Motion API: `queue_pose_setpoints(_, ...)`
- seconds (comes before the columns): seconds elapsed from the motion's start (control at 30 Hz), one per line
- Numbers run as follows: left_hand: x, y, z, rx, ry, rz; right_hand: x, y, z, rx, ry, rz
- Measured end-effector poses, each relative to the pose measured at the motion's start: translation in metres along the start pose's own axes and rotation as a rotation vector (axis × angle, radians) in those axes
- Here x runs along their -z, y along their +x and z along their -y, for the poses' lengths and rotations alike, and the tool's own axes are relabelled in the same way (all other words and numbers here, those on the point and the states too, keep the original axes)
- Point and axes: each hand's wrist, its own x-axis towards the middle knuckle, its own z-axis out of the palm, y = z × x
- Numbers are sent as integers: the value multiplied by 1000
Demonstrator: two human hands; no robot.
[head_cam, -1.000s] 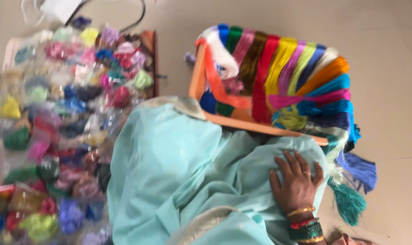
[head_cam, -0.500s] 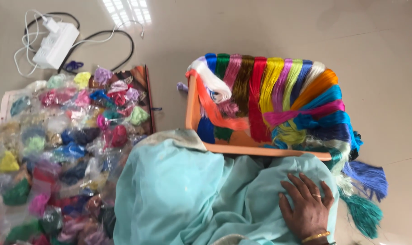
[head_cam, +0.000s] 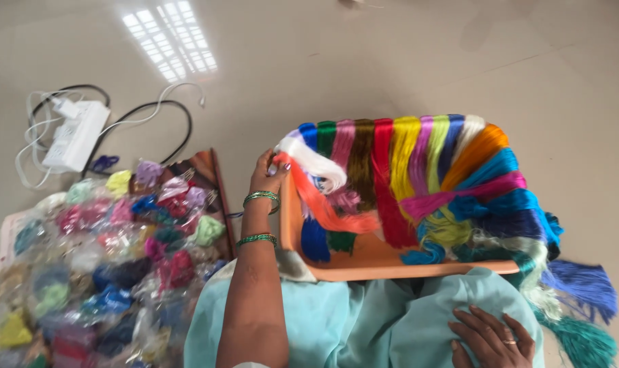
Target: The person handles bunches of colorful yarn by hand, removing them from plastic bags and smoothing them out.
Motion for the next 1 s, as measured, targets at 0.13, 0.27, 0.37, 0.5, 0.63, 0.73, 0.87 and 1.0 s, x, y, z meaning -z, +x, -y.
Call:
queue_pose_setpoints(0.13, -18, 2, 8, 261, -55, -83, 6, 1, 5, 40, 42, 11)
queue_pose_setpoints(0.27, -9, -22, -74, 310, 444, -228, 16, 7, 17, 10, 58, 63)
queue_pose_setpoints(0.37, 13, -32, -83, 136, 807, -227, 16, 7, 21, 1, 83, 41)
queue_pose_setpoints(0.5, 22, -47, -159, -48, 741, -241, 25, 14, 28, 40, 114, 9)
queue_pose_setpoints(0.63, 2, -83, -303, 31, 615, 73, 33, 24, 38, 119, 132, -31)
queue_pose_setpoints(0.73, -16, -115, -353, 73, 513, 346, 31, 38, 47, 17, 302, 15)
queue_pose_setpoints(0.87, -60, -180, -402, -326, 430, 668, 99, 77, 122, 178, 760, -41)
queue_pose_setpoints(1.0, -80, -233, -446, -314, 310, 870, 117, 77, 144, 190, 1068, 29)
